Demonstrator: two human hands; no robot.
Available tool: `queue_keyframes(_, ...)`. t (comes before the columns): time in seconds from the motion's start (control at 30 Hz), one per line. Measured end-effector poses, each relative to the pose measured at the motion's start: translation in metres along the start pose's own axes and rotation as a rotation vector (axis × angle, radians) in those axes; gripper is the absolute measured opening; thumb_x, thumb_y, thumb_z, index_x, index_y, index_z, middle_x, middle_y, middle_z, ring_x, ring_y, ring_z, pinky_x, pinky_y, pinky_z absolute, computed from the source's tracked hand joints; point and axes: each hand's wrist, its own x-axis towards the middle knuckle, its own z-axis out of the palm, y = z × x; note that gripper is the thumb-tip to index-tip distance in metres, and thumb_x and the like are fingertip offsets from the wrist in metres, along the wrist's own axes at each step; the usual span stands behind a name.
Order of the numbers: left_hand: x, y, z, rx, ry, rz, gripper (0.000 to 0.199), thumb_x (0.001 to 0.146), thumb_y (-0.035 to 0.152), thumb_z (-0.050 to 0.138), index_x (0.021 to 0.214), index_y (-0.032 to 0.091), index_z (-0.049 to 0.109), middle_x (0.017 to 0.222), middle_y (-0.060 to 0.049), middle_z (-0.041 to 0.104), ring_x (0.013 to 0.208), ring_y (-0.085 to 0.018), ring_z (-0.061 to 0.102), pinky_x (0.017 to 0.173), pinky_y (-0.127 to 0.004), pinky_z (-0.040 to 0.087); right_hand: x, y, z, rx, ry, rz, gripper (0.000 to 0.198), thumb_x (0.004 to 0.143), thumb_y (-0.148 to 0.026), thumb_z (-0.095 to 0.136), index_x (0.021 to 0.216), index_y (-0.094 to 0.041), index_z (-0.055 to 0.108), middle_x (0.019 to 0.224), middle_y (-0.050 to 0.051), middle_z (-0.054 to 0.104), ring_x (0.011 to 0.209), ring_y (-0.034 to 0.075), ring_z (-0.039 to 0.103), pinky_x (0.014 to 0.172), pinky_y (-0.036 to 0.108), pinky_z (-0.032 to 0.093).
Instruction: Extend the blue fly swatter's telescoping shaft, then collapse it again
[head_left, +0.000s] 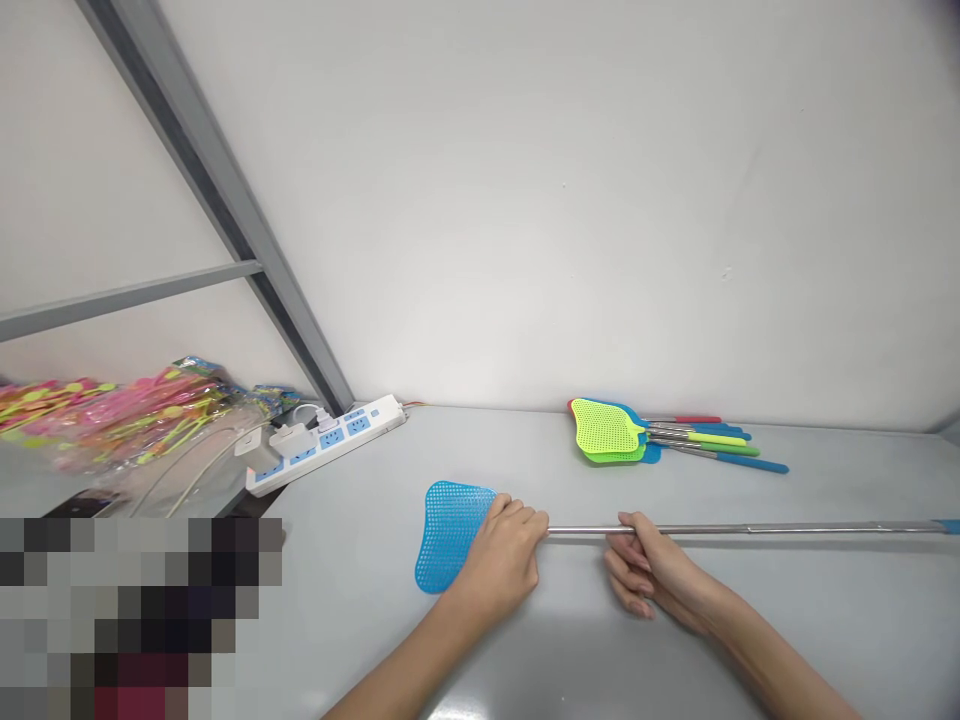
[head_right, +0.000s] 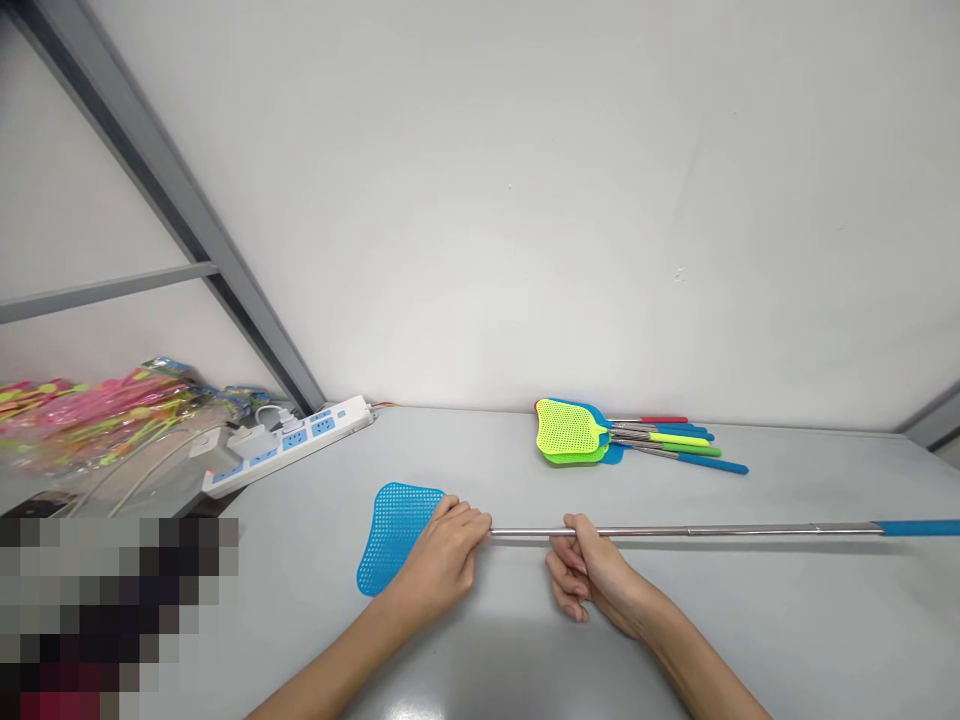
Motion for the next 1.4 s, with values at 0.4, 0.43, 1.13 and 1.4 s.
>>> queue_keyframes(0.4, 0.001, -0.002, -0.006, -0.048, 0.008, 0.038, 0.022, 0.082, 0.013, 0.028, 0.068, 0.018, 0.043, 0.064, 0.001, 0.048, 0.063, -0.011, 0.04, 0.071, -0.026, 0.03, -0.002, -0.01, 0.004, -0.083, 0.171, -0.091, 0.044, 0.08, -0.044, 0.029, 0.045, -0.019, 0.028, 0.04, -0.005, 0.028, 0.038, 0.01, 0.037, 0.049, 0.027, 0.031)
queue_keyframes(0.43, 0.001, -0.002, -0.006, -0.05, 0.004, 0.042, 0.023, 0.083, 0.015, 0.027, 0.069, 0.018, 0.044, 0.064, 0.001, 0.049, 0.063, -0.011, 0.041, 0.072, -0.026, 0.03, -0.001, -0.01, 0.003, -0.077, 0.199, -0.103, 0.043, 0.08, -0.044, 0.031, 0.045, -0.019, 0.028, 0.041, -0.005, 0.028, 0.038, 0.01, 0.037, 0.049, 0.027, 0.03)
queue_keyframes(1.13, 0.003, -0.008, -0.012, -0.039, 0.141, 0.013, 0.025, 0.083, 0.031, 0.033, 0.069, 0.019, 0.049, 0.076, 0.002, 0.049, 0.076, -0.01, 0.046, 0.092, -0.035, 0.024, 0.002, -0.011, -0.002, 0.02, 0.338, -0.16, 0.035, 0.076, -0.04, 0.043, 0.05, -0.018, 0.036, 0.046, -0.005, 0.028, 0.043, 0.01, 0.033, 0.045, 0.025, 0.027)
queue_keyframes(1.4, 0.003, -0.009, -0.012, -0.027, 0.197, 0.003, 0.024, 0.082, 0.032, 0.036, 0.065, 0.018, 0.048, 0.082, 0.001, 0.05, 0.083, -0.011, 0.047, 0.094, -0.038, 0.022, 0.004, -0.01, -0.005, 0.028, 0.34, -0.168, 0.033, 0.076, -0.04, 0.045, 0.051, -0.018, 0.038, 0.047, -0.005, 0.03, 0.043, 0.01, 0.034, 0.045, 0.025, 0.027)
